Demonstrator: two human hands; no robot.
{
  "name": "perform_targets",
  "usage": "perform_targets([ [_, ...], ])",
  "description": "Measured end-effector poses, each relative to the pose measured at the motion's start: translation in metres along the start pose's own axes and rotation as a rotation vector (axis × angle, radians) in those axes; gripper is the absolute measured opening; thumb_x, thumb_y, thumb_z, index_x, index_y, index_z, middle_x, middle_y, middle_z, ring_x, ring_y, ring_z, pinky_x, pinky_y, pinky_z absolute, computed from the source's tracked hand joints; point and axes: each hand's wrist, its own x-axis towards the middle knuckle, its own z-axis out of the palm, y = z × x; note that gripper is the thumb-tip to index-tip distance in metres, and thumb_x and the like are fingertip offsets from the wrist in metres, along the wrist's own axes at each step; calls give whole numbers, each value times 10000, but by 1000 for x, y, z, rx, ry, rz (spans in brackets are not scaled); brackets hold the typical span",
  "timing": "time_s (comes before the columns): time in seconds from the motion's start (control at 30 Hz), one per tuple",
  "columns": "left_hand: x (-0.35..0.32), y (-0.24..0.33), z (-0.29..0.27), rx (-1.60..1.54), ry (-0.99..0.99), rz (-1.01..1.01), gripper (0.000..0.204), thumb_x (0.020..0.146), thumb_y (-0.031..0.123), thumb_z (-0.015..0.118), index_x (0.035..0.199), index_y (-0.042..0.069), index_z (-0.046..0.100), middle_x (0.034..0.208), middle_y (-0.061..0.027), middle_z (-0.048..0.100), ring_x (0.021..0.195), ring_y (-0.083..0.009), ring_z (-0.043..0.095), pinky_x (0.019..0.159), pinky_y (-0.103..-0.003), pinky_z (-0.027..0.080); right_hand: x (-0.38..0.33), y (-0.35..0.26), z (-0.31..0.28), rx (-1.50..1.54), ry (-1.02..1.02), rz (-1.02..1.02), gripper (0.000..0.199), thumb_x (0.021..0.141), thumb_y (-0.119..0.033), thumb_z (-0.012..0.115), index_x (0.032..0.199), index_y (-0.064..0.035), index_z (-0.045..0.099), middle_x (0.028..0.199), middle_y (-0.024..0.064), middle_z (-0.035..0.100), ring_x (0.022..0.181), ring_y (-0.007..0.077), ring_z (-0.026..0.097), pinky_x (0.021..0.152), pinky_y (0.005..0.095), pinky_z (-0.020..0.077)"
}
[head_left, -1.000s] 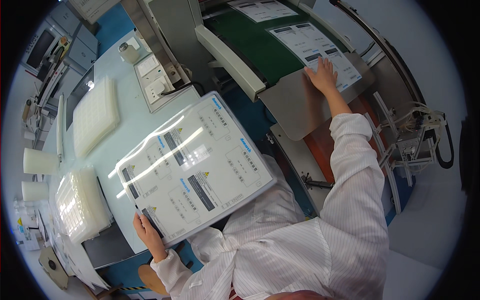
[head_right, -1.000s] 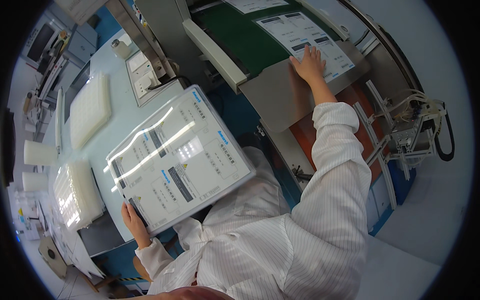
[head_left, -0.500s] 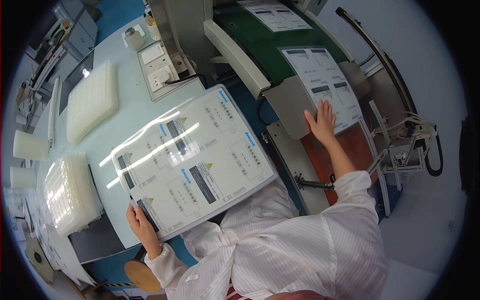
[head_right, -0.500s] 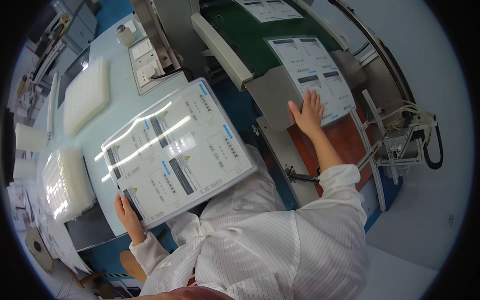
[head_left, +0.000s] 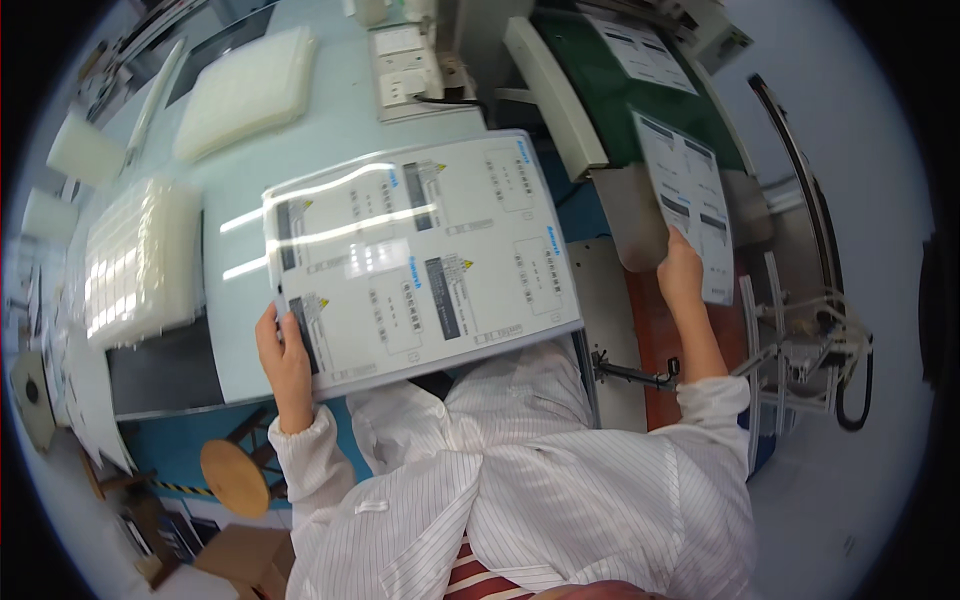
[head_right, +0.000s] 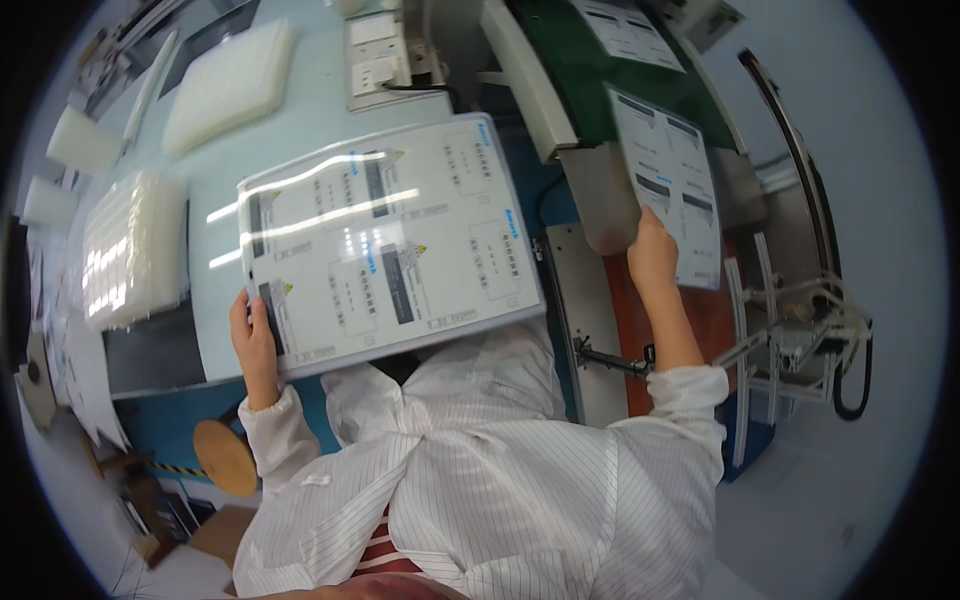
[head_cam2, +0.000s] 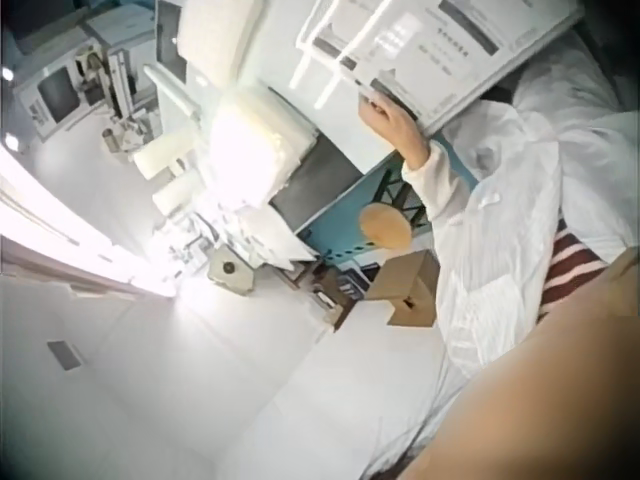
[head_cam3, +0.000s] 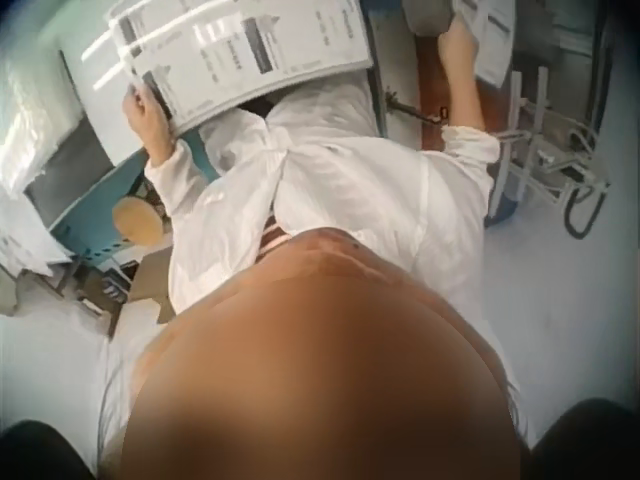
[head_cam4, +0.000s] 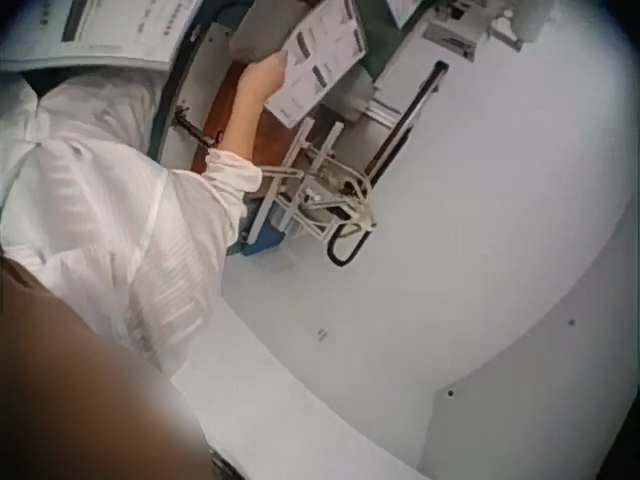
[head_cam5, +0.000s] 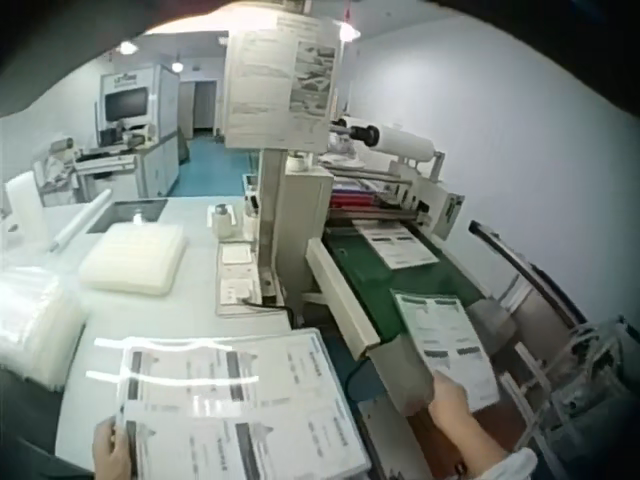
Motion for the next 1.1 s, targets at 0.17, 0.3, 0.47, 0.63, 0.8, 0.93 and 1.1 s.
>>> perform_targets([
  [0.17,-9,22,-8,56,213,108,268,945,127,509,1191,57,588,1187,-83,542,946,-179,526,741,-281,442,-47,-68,-43,374,131,-435,454,842,121,416,1279,41,508,1206,260,582,1104,401,579,929,429,474],
  [0.3,-13,46,-26,-389,14,-132,347,997,260,471,1180,-11,587,990,-94,633,801,-131,569,681,-238,452,-72,-106,-56,390,128,-881,427,803,129,463,1208,46,574,1216,244,588,1124,384,584,954,437,483],
  [0.47,-9,46,-43,-892,-172,-521,662,996,511,367,1163,-99,564,887,-78,656,687,-94,599,668,-186,498,-87,-126,-31,351,2,-1089,461,765,141,458,1197,43,588,1234,234,582,1149,387,569,988,469,458],
  [0.63,-19,25,-70,-640,-250,-461,517,1012,403,410,1139,-56,611,829,-71,667,689,-99,638,648,-193,533,-104,-131,-11,286,20,-1031,540,735,167,434,1243,34,561,1280,236,549,1206,386,525,1031,483,414],
  [0.8,-38,25,-86,-417,-319,-436,326,958,259,556,1126,-9,635,802,-74,656,647,-115,621,617,-200,517,-110,-136,-5,275,-27,-1028,549,754,160,417,1273,30,542,1320,243,514,1246,391,485,1060,486,375],
  [0.93,-50,30,-87,-404,-362,-420,273,888,246,656,1001,-2,660,760,-64,649,629,-104,605,571,-198,495,-112,-139,-4,247,-20,-1010,546,765,154,413,1281,26,538,1329,240,509,1249,392,481,1060,476,369],
  [1.1,-58,31,-80,-228,-316,-340,205,854,210,687,838,9,649,684,-43,631,571,-79,565,501,-178,429,-113,-139,-5,231,-14,-1013,536,776,143,418,1283,17,542,1339,236,502,1251,391,478,1061,469,368],
])
